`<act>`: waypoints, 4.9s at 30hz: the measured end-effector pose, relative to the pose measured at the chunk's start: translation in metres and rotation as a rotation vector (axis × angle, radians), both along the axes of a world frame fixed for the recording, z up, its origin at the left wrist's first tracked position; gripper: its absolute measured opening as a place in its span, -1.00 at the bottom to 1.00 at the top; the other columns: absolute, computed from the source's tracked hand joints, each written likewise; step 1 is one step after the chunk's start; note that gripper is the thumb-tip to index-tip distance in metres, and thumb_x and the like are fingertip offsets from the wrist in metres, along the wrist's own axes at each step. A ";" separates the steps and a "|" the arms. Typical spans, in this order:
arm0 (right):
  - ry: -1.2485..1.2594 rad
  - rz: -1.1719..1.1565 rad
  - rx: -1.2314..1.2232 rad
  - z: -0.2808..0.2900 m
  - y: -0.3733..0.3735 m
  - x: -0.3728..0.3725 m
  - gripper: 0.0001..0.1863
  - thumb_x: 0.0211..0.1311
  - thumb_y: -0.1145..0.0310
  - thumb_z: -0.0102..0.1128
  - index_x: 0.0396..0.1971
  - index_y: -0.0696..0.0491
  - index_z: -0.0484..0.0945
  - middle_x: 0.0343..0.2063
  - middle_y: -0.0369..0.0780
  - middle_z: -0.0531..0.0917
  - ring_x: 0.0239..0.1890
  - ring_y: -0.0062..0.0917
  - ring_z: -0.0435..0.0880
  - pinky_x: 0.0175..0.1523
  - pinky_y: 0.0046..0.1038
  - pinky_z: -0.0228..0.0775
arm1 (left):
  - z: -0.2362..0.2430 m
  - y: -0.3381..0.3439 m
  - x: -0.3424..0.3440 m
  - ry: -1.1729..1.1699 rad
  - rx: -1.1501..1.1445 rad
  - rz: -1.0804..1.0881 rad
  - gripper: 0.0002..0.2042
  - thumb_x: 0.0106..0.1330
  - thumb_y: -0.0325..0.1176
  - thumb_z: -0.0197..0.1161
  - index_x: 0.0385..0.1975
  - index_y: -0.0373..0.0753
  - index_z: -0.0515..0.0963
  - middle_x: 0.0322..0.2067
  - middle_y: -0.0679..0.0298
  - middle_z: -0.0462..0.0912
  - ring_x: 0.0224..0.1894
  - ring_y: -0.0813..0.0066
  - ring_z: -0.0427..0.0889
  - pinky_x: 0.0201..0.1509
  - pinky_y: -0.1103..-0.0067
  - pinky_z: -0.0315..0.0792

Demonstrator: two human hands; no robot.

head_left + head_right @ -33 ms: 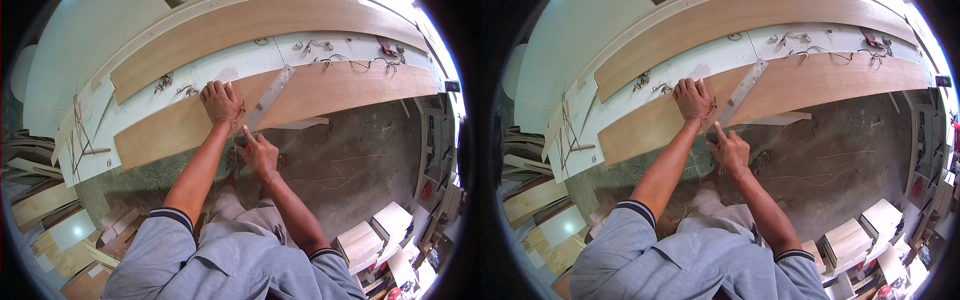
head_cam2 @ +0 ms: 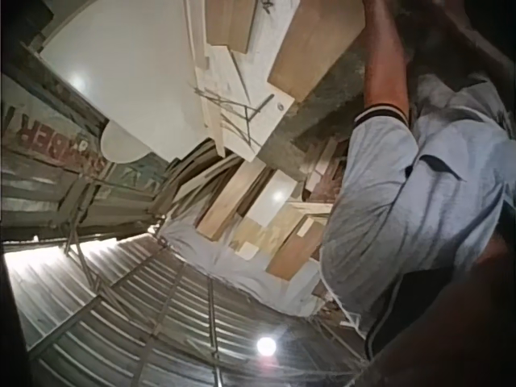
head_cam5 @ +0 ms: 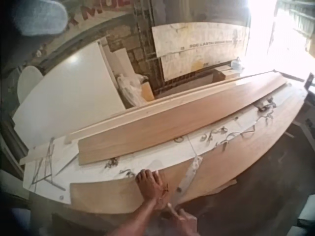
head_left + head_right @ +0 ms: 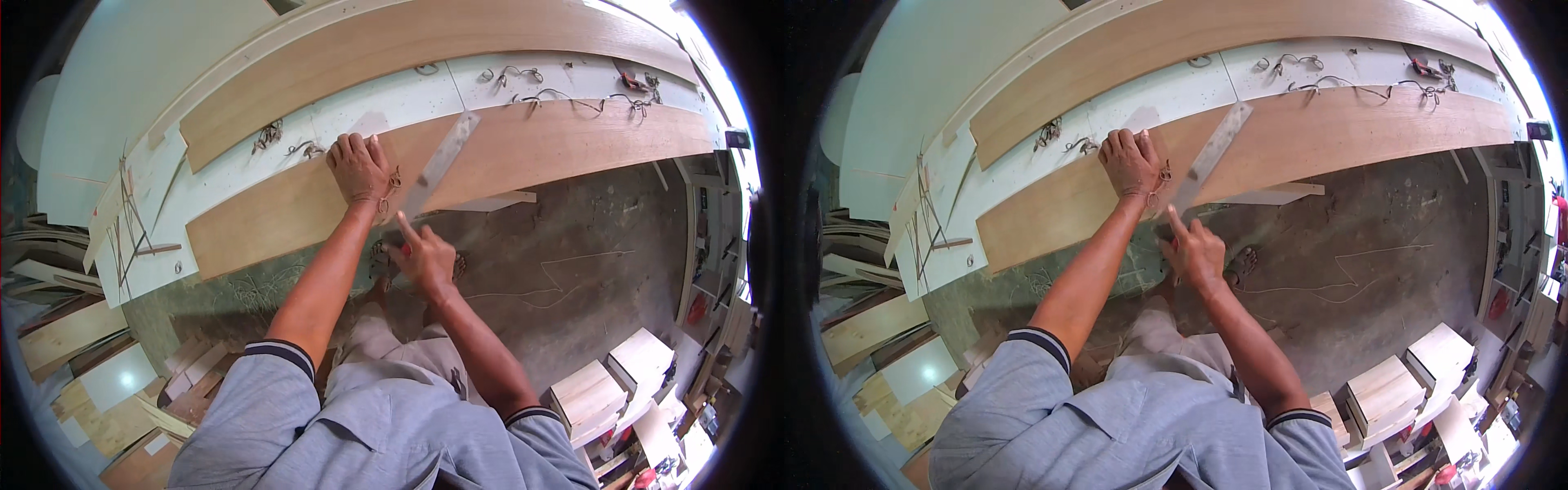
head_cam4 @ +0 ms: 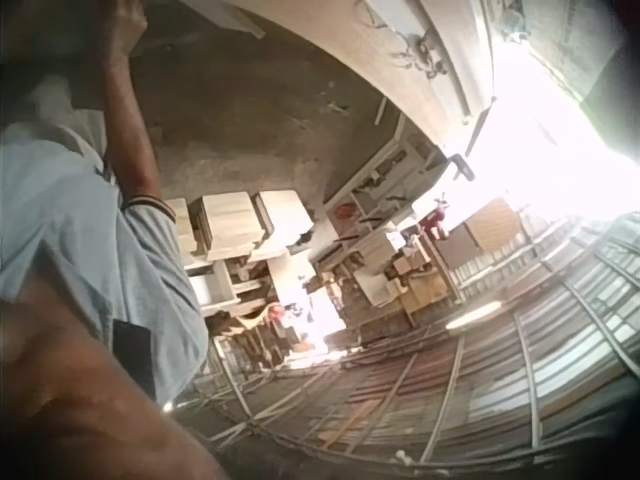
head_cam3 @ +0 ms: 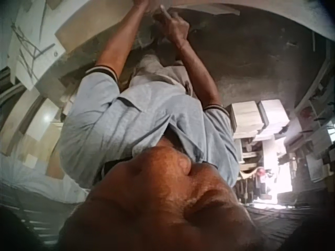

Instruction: The person marks a wood plank using a square and a small metal tool to scribe lines across the surface.

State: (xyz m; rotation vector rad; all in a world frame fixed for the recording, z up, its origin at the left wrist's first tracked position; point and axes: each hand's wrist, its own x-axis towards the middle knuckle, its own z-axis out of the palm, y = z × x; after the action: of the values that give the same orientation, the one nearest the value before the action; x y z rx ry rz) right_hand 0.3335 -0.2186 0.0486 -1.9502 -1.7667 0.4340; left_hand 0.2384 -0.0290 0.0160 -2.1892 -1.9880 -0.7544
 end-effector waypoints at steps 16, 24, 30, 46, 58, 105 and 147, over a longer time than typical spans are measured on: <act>0.064 -0.024 -0.071 -0.009 0.004 -0.065 -0.20 -0.07 0.14 0.59 0.30 -0.26 0.54 -0.47 -0.25 0.55 -0.46 -0.35 0.68 -0.35 -0.26 0.55 | -0.001 0.002 -0.004 -0.164 -0.065 -0.001 -0.57 0.52 0.02 -0.04 -0.30 -0.29 0.45 -0.15 0.04 0.48 -0.02 0.03 0.45 0.19 0.18 0.25; -0.012 -0.064 -0.082 -0.005 0.003 -0.073 -0.21 -0.06 0.04 0.58 0.30 -0.31 0.56 -0.47 -0.26 0.55 -0.41 -0.36 0.68 -0.30 -0.27 0.56 | -0.001 0.002 -0.104 -0.124 0.019 -0.209 -0.72 0.45 -0.12 0.16 -0.22 -0.26 0.49 -0.13 0.03 0.50 0.03 -0.04 0.46 0.12 0.10 0.31; 0.024 -0.060 -0.079 0.005 -0.004 -0.072 -0.26 0.01 0.00 0.54 0.29 -0.31 0.57 -0.51 -0.28 0.51 -0.44 -0.39 0.64 -0.34 -0.29 0.50 | -0.007 -0.002 -0.198 -0.012 0.023 -0.135 -0.73 0.46 -0.14 0.16 -0.27 -0.24 0.45 -0.16 0.06 0.49 -0.03 -0.02 0.47 0.09 0.14 0.34; 0.026 0.003 -0.060 0.000 -0.004 -0.123 -0.23 -0.05 0.03 0.58 0.27 -0.23 0.57 -0.48 -0.23 0.54 -0.46 -0.31 0.67 -0.37 -0.27 0.53 | 0.000 -0.006 -0.192 0.091 0.002 -0.126 -0.73 0.49 -0.15 0.10 -0.37 -0.21 0.48 -0.26 0.08 0.45 -0.12 0.05 0.46 0.07 0.18 0.32; 0.042 -0.059 -0.044 0.000 -0.002 -0.177 -0.23 -0.09 0.05 0.60 0.25 -0.26 0.59 -0.48 -0.23 0.53 -0.46 -0.32 0.67 -0.39 -0.29 0.53 | 0.003 -0.003 -0.192 0.077 -0.077 -0.090 -0.74 0.50 -0.16 0.10 -0.33 -0.23 0.49 -0.21 0.07 0.48 -0.12 0.04 0.48 0.03 0.17 0.33; -0.080 -0.086 -0.022 -0.002 -0.014 -0.303 -0.26 -0.02 -0.02 0.56 0.26 -0.29 0.59 -0.50 -0.25 0.53 -0.47 -0.35 0.66 -0.39 -0.30 0.50 | -0.004 -0.010 -0.421 0.095 0.013 -0.044 -0.71 0.47 -0.11 0.15 -0.38 -0.21 0.47 -0.28 0.09 0.44 -0.14 0.05 0.46 0.00 0.17 0.31; 0.034 -0.036 -0.015 -0.012 -0.022 -0.457 -0.17 -0.09 0.05 0.60 0.32 -0.33 0.52 -0.45 -0.25 0.53 -0.43 -0.34 0.66 -0.36 -0.26 0.52 | -0.006 -0.003 -0.424 0.000 -0.006 0.037 -0.71 0.47 -0.10 0.16 -0.34 -0.21 0.46 -0.24 0.10 0.45 -0.13 0.07 0.48 -0.03 0.18 0.34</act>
State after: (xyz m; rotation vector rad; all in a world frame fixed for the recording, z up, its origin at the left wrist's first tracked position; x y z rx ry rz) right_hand -0.1231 -0.2402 0.0370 -1.9701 -1.7095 0.4674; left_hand -0.1860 -0.0323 0.0103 -2.1496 -2.0276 -0.7448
